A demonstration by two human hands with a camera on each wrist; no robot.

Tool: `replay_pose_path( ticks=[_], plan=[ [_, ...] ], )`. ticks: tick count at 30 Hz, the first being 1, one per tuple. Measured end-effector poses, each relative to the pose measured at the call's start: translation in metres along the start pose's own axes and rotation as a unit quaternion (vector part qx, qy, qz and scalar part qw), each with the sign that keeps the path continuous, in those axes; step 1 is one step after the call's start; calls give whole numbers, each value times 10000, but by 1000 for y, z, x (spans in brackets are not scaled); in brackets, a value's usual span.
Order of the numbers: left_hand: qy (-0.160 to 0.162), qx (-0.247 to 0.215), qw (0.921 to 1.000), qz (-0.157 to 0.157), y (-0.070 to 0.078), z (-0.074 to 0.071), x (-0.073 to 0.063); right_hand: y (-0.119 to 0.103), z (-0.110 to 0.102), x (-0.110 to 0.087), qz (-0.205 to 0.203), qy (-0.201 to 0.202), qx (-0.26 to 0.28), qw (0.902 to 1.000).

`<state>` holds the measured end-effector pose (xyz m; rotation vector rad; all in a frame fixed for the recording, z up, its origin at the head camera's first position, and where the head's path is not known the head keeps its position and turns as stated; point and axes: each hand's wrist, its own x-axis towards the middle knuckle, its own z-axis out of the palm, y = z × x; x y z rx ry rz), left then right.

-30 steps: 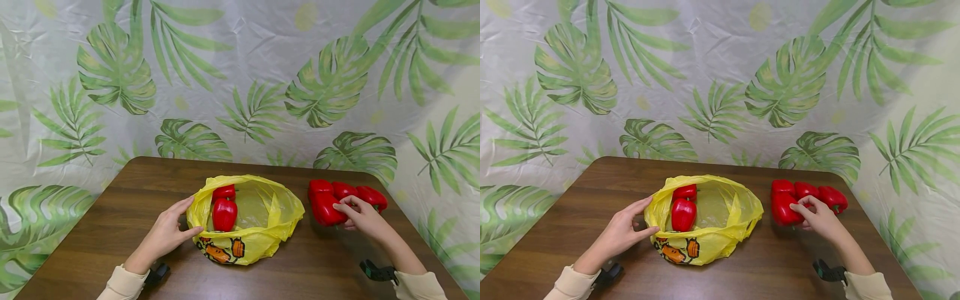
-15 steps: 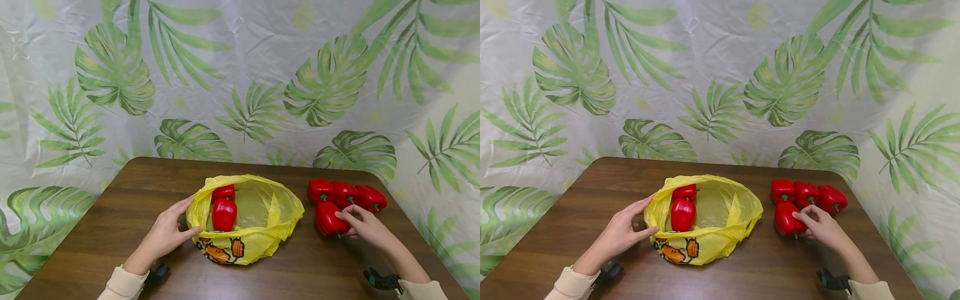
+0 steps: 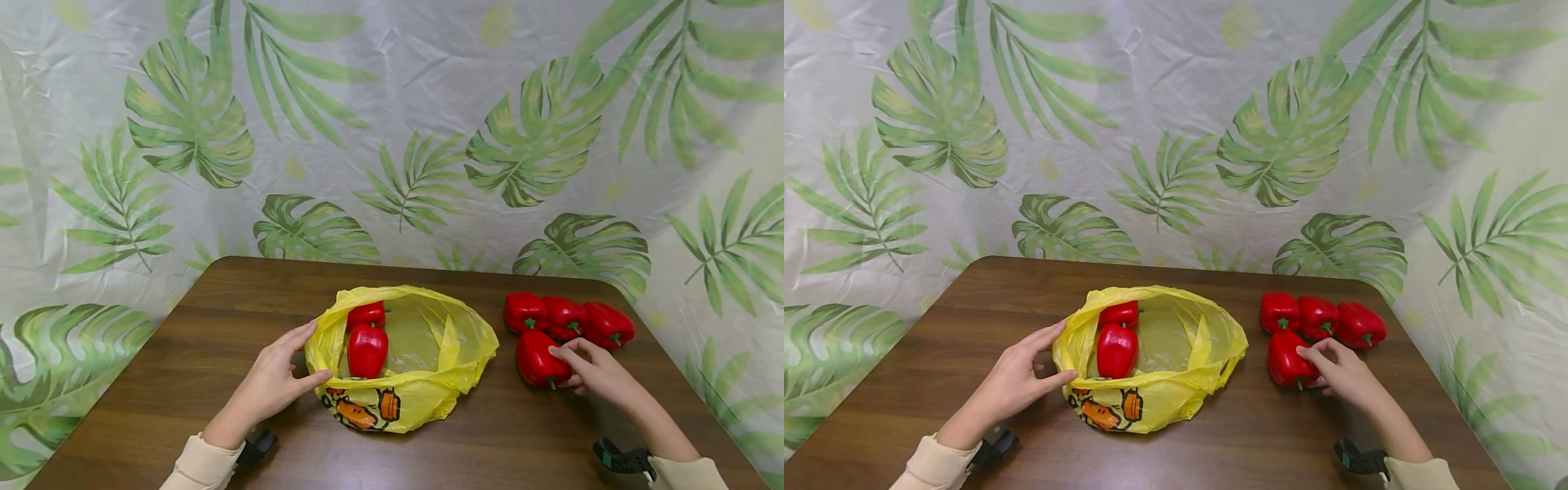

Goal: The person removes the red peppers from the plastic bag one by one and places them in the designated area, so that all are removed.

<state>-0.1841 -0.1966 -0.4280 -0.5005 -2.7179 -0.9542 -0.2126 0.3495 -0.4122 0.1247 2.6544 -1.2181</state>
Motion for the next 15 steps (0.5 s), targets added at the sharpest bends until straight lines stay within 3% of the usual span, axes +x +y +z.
replay_pose_path(
  ticks=[15],
  plan=[
    [24, -4, 10000, 28, 0, 0, 0, -2, 0, 0, 105, -25, -69, 9999]
  ],
)
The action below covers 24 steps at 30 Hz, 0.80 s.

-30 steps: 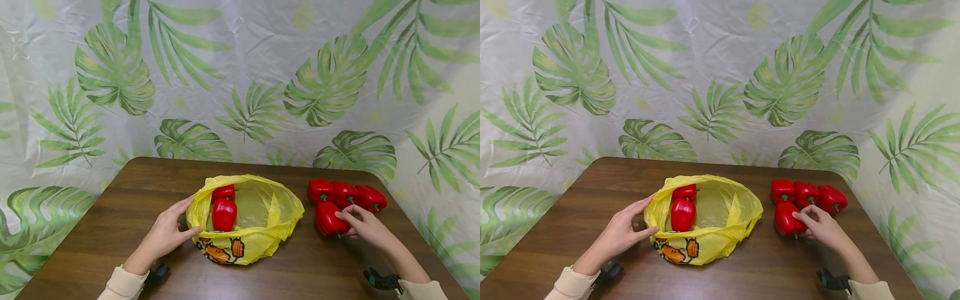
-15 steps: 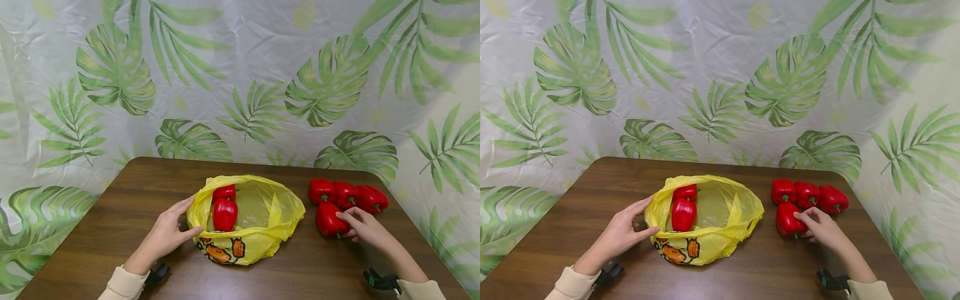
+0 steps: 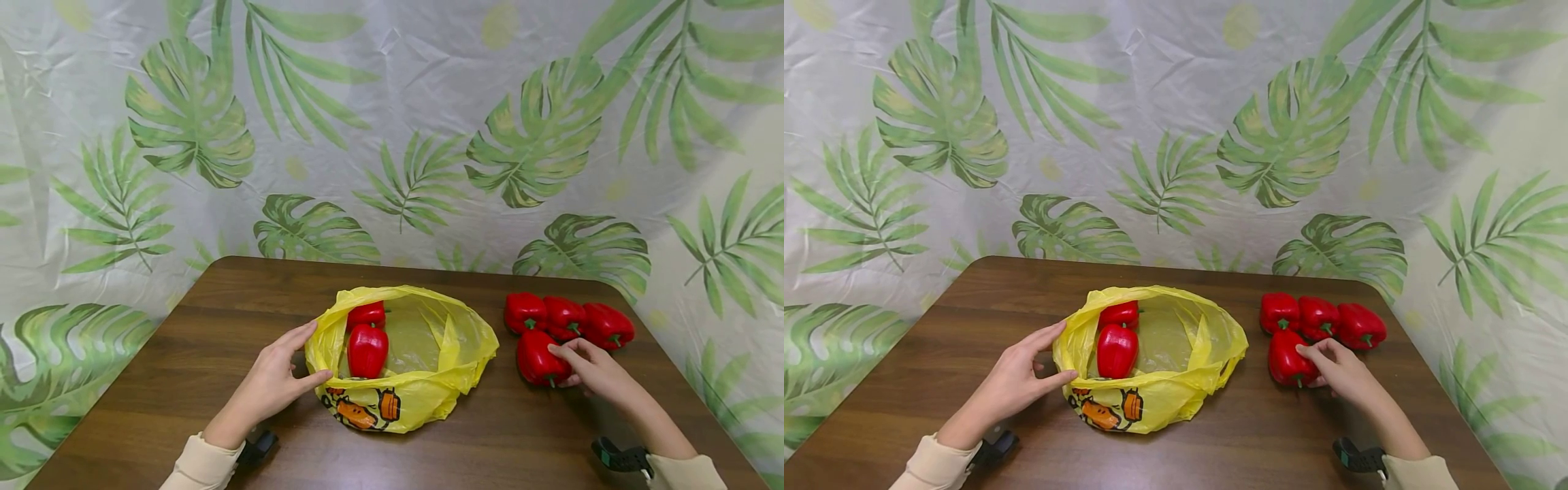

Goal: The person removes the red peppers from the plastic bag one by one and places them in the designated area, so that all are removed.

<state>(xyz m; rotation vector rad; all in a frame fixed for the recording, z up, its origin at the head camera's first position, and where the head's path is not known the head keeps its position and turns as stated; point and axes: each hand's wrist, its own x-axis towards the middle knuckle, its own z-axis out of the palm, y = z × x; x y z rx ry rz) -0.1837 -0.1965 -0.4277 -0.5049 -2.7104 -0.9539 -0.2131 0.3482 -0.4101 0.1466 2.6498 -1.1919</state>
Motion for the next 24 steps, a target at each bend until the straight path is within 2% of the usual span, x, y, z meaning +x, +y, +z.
replay_pose_path(
  ticks=[10, 24],
  plan=[
    [29, -4, 10000, 35, 0, -1, 0, 0, 0, 3, -4, 66, -68, 10000],
    [33, -6, 10000, 22, 1, -1, 0, -4, 0, 0, -47, -68, -73, 9999]
  ],
)
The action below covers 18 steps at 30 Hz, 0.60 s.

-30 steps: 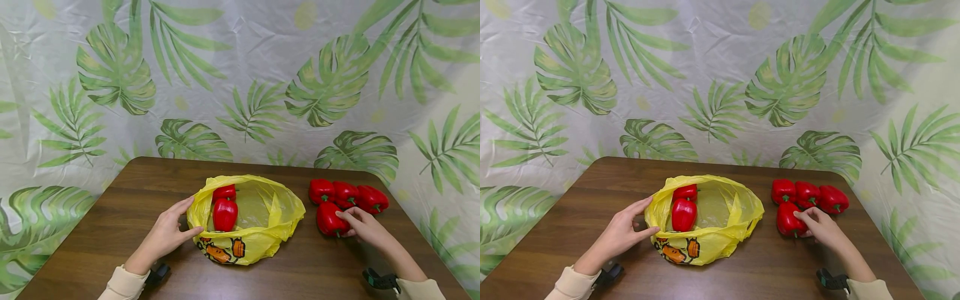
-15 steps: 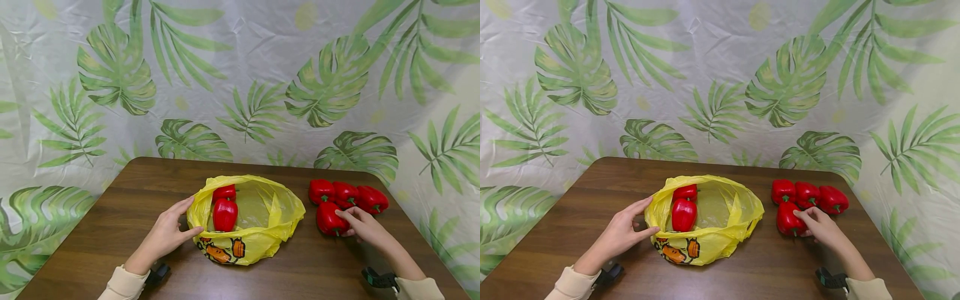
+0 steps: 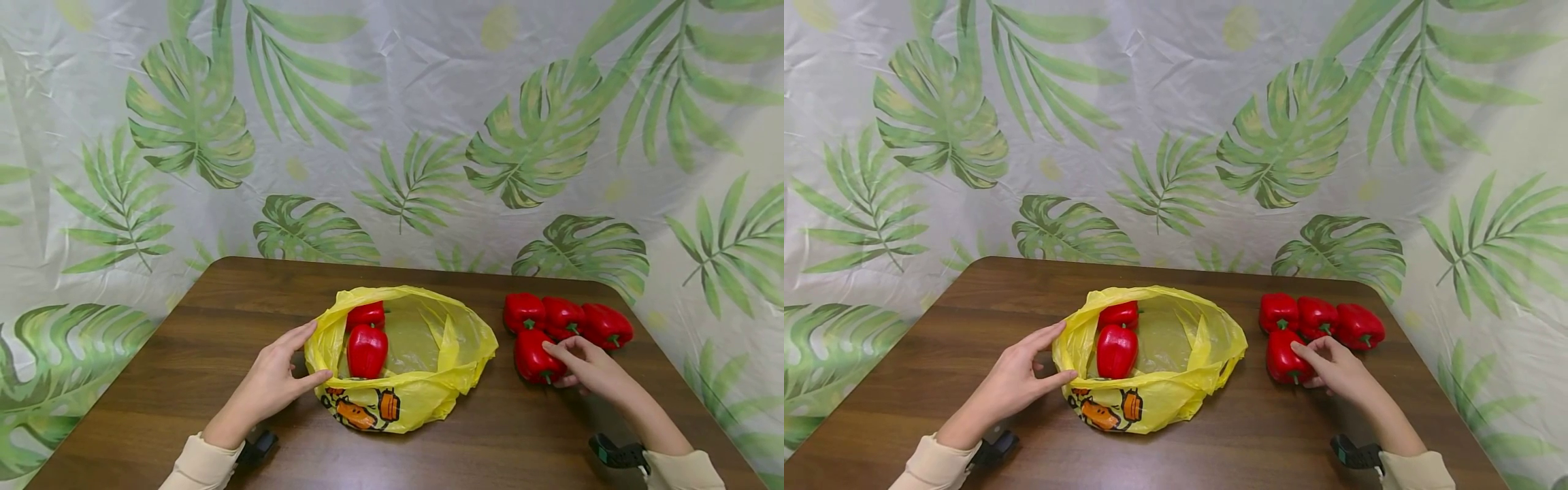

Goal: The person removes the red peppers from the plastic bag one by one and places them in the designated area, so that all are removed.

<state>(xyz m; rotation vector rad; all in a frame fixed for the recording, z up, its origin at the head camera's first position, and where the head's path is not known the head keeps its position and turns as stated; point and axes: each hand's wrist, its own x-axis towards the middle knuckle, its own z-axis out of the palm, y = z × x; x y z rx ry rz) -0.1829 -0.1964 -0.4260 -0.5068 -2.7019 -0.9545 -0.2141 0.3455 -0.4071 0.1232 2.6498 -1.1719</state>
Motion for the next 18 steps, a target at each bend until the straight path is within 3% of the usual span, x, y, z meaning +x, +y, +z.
replay_pose_path(
  ticks=[18],
  plan=[
    [-7, 26, 10000, 2, 0, 0, 0, -4, -4, -2, -125, -162, -244, 9995]
  ],
)
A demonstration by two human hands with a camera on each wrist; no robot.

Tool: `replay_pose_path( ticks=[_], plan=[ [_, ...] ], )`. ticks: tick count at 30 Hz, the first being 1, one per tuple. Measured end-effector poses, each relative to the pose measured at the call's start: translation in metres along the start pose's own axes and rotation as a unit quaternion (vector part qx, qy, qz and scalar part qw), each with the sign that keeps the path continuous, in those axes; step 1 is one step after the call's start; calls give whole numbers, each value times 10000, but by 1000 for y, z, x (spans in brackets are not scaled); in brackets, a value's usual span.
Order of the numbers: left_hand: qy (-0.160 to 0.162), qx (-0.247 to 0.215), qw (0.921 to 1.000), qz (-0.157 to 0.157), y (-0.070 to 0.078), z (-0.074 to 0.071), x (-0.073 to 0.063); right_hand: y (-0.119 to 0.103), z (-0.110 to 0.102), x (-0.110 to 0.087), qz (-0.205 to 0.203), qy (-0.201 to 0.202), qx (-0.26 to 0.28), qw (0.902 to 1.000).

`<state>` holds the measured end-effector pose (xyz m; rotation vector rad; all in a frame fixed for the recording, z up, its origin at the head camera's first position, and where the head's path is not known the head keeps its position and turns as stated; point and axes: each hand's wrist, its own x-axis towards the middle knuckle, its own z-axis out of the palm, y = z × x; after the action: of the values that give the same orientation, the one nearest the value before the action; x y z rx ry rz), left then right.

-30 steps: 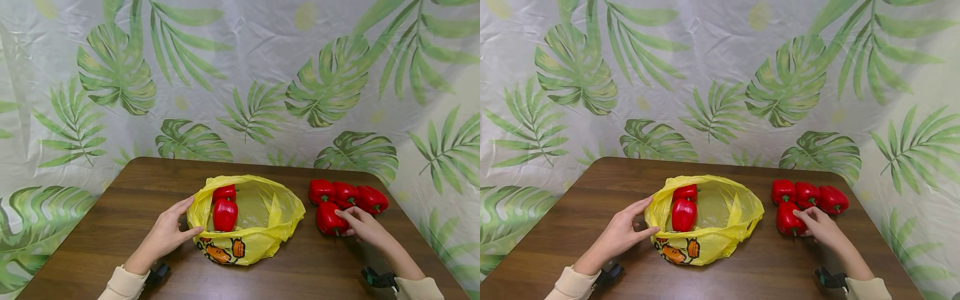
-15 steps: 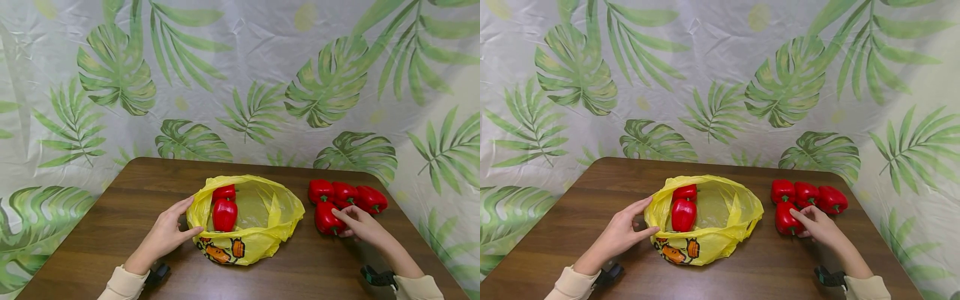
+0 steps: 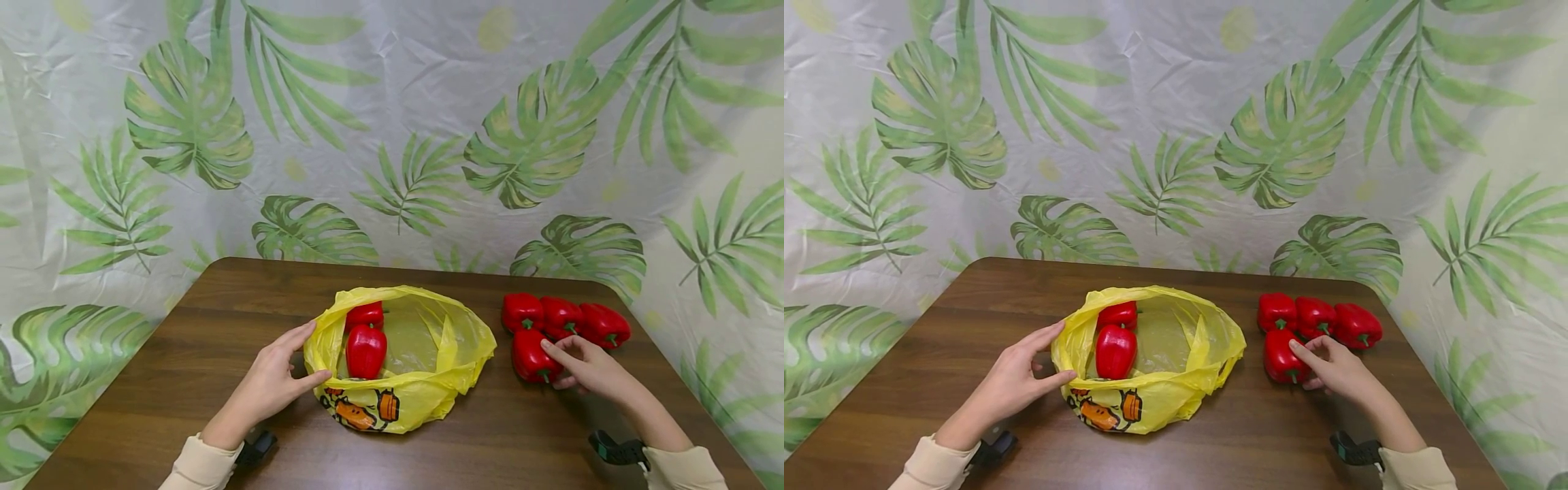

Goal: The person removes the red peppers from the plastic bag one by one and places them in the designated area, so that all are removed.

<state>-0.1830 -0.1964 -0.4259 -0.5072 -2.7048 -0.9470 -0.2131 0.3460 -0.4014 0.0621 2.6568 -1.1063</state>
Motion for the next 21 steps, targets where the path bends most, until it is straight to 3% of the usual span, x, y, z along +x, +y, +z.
replay_pose_path(
  ticks=[21],
  plan=[
    [34, 5, 10000, 16, -1, 0, 0, -2, -3, -1, 94, -61, -143, 9998]
  ],
)
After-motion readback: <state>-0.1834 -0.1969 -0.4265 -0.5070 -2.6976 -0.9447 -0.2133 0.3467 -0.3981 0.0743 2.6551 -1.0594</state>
